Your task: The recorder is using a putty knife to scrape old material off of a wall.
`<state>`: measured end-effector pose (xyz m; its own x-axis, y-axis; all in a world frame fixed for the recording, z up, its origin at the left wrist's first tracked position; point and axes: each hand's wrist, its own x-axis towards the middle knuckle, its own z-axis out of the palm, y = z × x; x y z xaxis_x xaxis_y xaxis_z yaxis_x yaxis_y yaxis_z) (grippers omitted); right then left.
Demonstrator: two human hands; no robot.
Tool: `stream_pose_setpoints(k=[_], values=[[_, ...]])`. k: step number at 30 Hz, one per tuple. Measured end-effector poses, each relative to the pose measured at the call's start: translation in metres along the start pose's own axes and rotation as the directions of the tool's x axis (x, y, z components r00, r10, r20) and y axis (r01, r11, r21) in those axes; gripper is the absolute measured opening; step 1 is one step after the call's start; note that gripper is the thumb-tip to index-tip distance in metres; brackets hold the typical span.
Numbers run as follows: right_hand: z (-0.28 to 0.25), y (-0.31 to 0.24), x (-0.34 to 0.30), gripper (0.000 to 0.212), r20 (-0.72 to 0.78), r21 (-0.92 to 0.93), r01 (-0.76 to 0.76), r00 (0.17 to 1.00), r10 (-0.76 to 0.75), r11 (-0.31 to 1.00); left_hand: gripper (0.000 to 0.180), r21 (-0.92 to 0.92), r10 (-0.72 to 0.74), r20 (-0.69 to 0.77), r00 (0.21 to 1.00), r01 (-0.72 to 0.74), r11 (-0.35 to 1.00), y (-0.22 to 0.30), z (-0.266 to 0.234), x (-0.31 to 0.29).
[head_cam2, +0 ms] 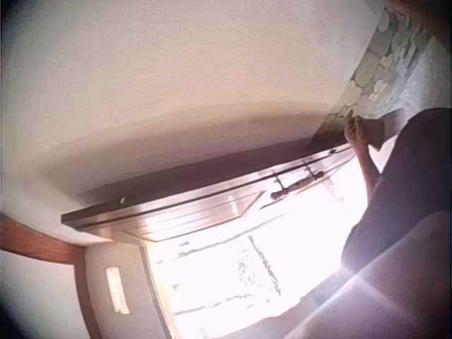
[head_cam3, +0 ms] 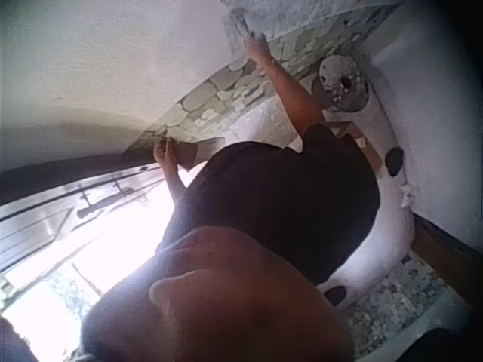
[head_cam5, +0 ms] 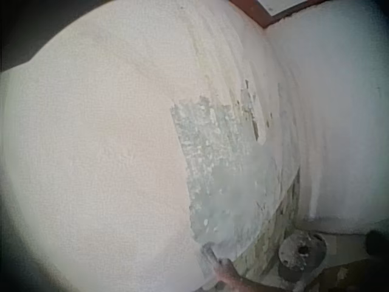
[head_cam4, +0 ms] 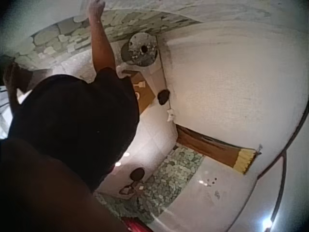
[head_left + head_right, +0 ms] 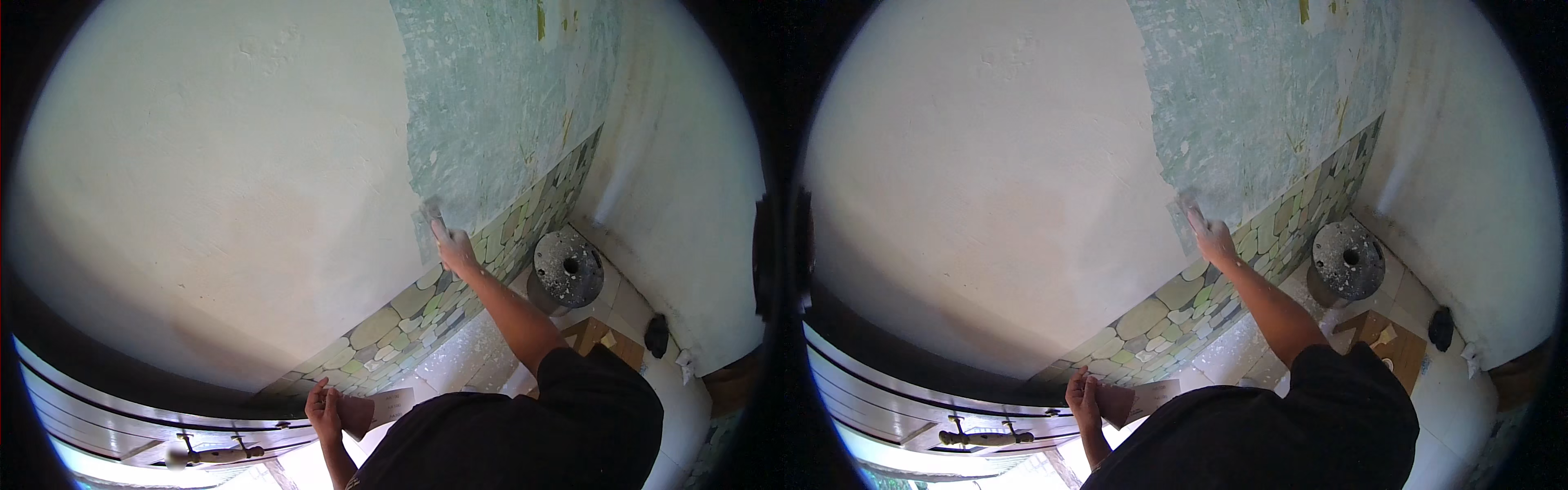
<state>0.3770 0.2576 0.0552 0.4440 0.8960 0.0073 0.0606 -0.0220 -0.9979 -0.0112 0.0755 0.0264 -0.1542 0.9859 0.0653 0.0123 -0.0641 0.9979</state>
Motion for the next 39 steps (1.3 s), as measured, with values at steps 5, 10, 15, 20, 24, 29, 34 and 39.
stream_pose_setpoints(k=[5,10,15,20,24,29,34,39], values=[[-0.001,-0.021,-0.018,0.058,0.042,0.131,0.003,0.999,-0.009,0.991,0.027,-0.021,0.012,-0.023,1.000,-0.013,1.000,-0.003,-0.004,-0.003],[-0.005,-0.012,-0.021,0.056,0.009,0.004,-0.057,0.998,0.057,0.998,0.028,-0.068,0.040,-0.005,0.999,-0.041,0.997,-0.012,-0.008,-0.003],[0.013,-0.055,-0.010,0.059,0.074,0.164,0.033,0.996,-0.045,0.986,0.028,-0.024,0.029,-0.006,1.000,-0.029,0.999,-0.014,-0.010,-0.001],[0.009,-0.033,-0.043,0.059,0.053,0.163,-0.039,0.998,0.031,0.986,0.028,-0.076,0.012,-0.001,1.000,-0.012,0.997,-0.009,-0.002,-0.001],[0.010,-0.031,-0.041,0.058,0.071,0.084,-0.102,0.993,0.097,0.991,0.029,-0.019,0.000,0.011,1.000,0.000,1.000,-0.012,-0.003,0.000],[0.027,-0.060,-0.019,0.058,0.059,0.147,0.035,0.997,-0.044,0.989,0.029,-0.061,0.014,0.027,1.000,-0.013,0.998,-0.014,-0.003,0.001],[0.011,-0.016,-0.052,0.059,0.102,0.090,-0.099,0.991,0.090,0.991,0.030,-0.095,0.020,0.009,1.000,-0.019,0.995,-0.012,-0.007,0.001],[0.020,-0.019,-0.030,0.058,0.079,0.131,-0.056,0.996,0.046,0.990,0.029,-0.050,-0.019,0.009,1.000,0.019,0.999,-0.012,-0.008,-0.001]])
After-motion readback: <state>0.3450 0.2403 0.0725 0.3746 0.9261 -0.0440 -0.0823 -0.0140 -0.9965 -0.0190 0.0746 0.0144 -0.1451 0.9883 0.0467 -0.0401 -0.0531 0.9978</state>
